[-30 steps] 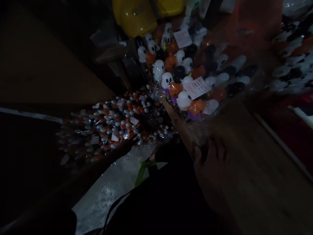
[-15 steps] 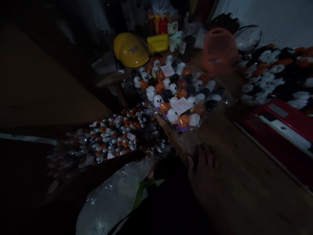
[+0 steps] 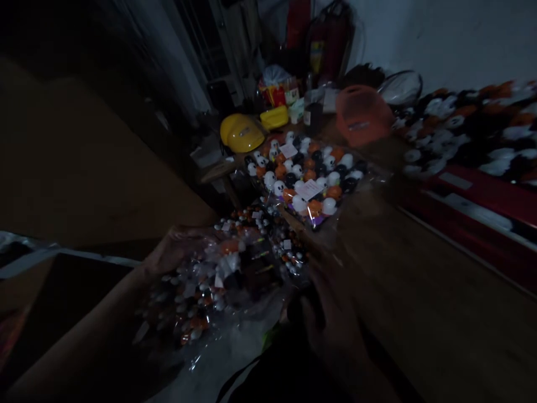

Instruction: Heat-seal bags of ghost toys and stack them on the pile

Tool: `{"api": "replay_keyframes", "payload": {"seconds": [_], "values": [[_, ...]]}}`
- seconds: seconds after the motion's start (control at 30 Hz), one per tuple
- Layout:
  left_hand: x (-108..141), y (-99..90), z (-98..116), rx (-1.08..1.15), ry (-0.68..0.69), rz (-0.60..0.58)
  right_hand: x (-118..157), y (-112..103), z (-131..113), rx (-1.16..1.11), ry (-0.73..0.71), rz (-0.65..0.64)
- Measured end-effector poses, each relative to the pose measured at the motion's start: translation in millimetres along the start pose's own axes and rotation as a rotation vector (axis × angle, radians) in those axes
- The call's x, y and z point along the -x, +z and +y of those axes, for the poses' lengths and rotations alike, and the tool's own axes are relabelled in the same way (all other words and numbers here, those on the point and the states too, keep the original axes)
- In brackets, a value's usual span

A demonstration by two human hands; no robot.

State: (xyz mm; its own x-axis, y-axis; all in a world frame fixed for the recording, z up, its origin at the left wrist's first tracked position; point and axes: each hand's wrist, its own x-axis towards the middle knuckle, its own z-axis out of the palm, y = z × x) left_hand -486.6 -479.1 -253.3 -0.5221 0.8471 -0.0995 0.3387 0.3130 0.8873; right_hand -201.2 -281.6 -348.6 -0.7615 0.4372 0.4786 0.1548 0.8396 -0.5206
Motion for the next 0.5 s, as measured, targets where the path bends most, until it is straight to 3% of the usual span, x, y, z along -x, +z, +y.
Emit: {"api": "replay_keyframes", "payload": {"seconds": [0.13, 0.3, 0.4, 0.5], "values": [[7.0, 1.4, 65.1, 0.082, 0.116, -0.016, -18.3, -13.4, -51.1, -0.224, -0.136, -0.104], [8.1, 19.7, 105.1, 0.233, 0.195, -0.033, -63.2, -49.9, -68.1, -0.107, -0.107, 0.109], [11.7, 37.3, 121.9, 0.267, 0.199, 0.033, -78.0, -77.5, -72.0, -0.077, -0.161, -0.006], [16.7, 48.3, 136.7, 0.234, 0.142, 0.123, -77.0, -93.6, -65.8, -0.114, -0.229, -0.218]]}}
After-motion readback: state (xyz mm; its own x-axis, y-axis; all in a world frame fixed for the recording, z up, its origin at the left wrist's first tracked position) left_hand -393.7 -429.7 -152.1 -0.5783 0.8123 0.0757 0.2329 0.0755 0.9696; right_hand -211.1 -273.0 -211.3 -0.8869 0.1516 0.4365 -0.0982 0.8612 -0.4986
